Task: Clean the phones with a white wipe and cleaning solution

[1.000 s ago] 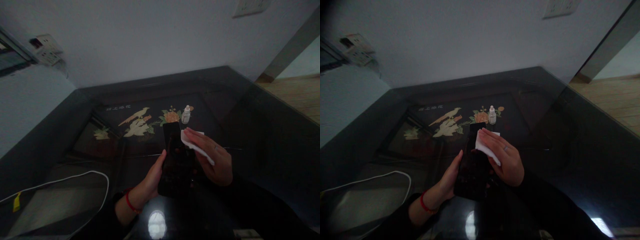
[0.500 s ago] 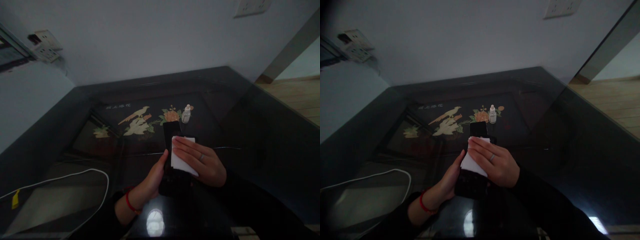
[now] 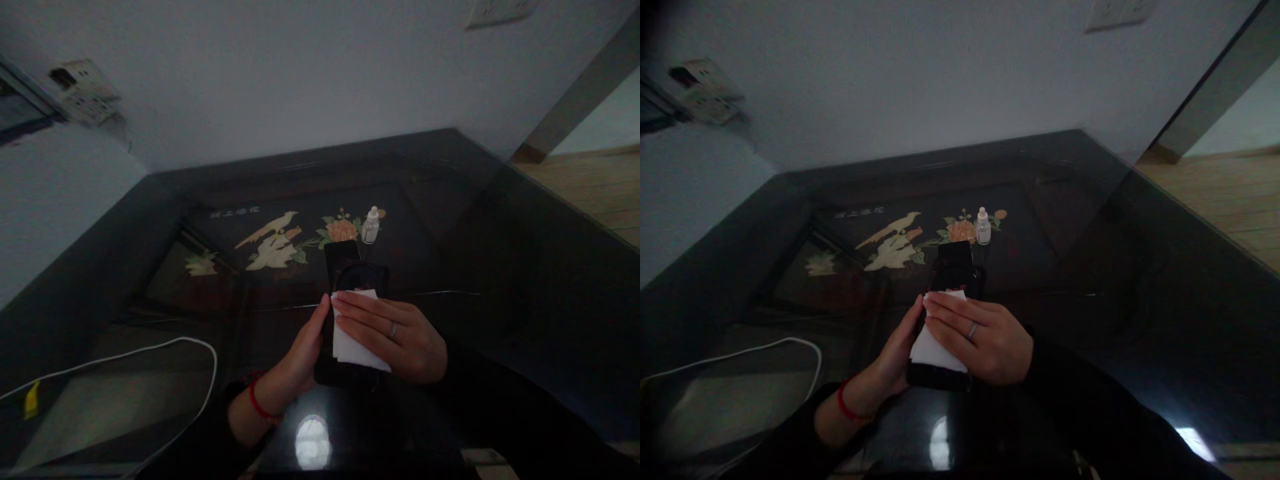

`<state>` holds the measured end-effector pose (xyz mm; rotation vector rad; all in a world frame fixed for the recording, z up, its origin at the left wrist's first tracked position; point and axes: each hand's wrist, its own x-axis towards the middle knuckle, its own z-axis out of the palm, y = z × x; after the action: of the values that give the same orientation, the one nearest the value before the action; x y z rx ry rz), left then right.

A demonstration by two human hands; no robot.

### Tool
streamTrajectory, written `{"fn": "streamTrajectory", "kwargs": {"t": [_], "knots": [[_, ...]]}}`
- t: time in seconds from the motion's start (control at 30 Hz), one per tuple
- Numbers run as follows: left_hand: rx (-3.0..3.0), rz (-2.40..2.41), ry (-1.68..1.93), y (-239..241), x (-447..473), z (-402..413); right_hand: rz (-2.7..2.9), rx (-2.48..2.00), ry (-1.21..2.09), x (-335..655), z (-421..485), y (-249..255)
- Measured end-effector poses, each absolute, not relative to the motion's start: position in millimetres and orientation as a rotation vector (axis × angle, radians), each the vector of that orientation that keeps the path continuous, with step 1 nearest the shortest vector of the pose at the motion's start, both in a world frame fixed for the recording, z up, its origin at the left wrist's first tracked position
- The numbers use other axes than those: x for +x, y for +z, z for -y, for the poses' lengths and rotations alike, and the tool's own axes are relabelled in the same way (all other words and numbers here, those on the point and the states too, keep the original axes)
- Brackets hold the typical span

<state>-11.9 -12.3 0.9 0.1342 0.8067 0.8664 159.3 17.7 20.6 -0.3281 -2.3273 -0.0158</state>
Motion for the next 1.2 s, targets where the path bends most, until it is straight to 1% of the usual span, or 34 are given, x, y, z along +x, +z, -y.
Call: {"fn": "streamTrajectory", "kwargs": {"t": [0.1, 0.23, 0.3, 0.53, 0.7, 0.83, 0.97, 1.2], "knots": [[0.099, -0.832, 0.867, 10, -11, 7, 2.306, -0.323, -0.063, 170, -18, 18], [0.122, -0.789, 0.830, 18, -9, 6, 2.211, -0.479, -0.050, 185, -23, 24], [0.137, -0.771, 0.796, 16, -8, 7, 2.190, -0.542, -0.026, 184, -26, 29], [0.193, -0.714, 0.898, -1, -5, 12, 2.258, -0.510, -0.023, 171, -31, 26], [0.185, -0.678, 0.901, 2, -13, 8, 2.248, -0.573, -0.048, 177, -32, 24], [0.101, -0.683, 0.977, 14, -14, 1, 2.290, -0.500, -0.015, 171, -24, 23], [0.014, -0.758, 0.948, 20, -10, 0, 2.335, -0.358, 0.050, 162, -17, 22], [0.140, -0.712, 0.895, 3, -5, 13, 2.159, -0.618, 0.035, 163, -26, 24]]}}
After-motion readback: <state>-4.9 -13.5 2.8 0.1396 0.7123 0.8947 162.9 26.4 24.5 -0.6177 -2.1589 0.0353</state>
